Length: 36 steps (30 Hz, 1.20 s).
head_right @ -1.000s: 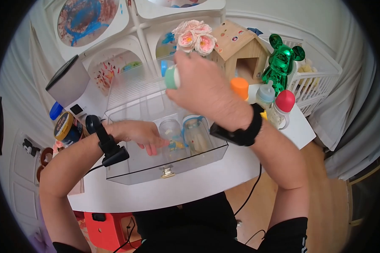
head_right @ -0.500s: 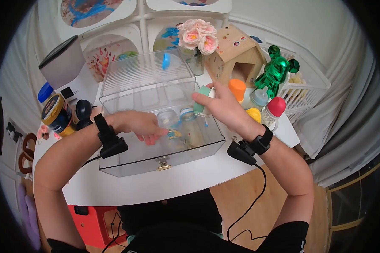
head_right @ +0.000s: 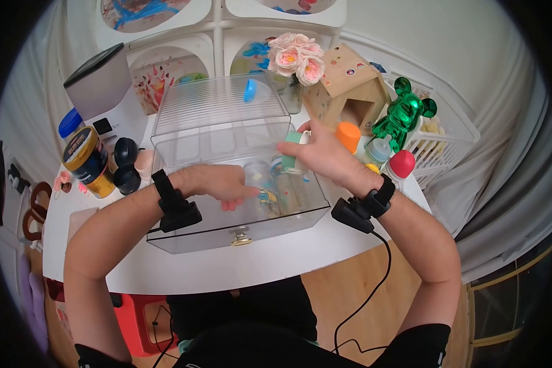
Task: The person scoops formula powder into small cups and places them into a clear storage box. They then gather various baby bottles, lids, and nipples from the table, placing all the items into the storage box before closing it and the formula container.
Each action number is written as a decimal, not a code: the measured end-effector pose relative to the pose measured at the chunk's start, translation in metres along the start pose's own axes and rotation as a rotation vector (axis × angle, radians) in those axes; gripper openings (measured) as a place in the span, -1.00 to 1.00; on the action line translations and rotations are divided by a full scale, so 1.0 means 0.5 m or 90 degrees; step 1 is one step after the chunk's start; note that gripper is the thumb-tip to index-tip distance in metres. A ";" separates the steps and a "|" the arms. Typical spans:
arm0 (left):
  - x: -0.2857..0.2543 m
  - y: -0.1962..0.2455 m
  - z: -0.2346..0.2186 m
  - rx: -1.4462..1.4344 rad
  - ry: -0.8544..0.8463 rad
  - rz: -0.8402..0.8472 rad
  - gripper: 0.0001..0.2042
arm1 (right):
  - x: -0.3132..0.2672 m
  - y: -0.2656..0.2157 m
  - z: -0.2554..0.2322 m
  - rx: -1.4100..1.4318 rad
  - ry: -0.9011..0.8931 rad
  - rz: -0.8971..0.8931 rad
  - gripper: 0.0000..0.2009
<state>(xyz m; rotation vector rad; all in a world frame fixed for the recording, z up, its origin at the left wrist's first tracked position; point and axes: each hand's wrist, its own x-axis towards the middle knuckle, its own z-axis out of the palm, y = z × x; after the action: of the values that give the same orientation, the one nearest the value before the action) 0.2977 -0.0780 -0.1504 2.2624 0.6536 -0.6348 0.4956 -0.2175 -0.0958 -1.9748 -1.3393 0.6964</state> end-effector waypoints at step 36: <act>-0.067 -0.002 0.019 0.126 0.076 0.090 -0.26 | 0.147 -0.066 0.015 -0.308 -0.002 -0.330 -0.40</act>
<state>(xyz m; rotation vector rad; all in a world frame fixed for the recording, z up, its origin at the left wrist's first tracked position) 0.2696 -0.0929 -0.1371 2.5210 0.5009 -0.5180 0.4953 -0.1380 -0.0807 -1.8313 -2.0580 0.1334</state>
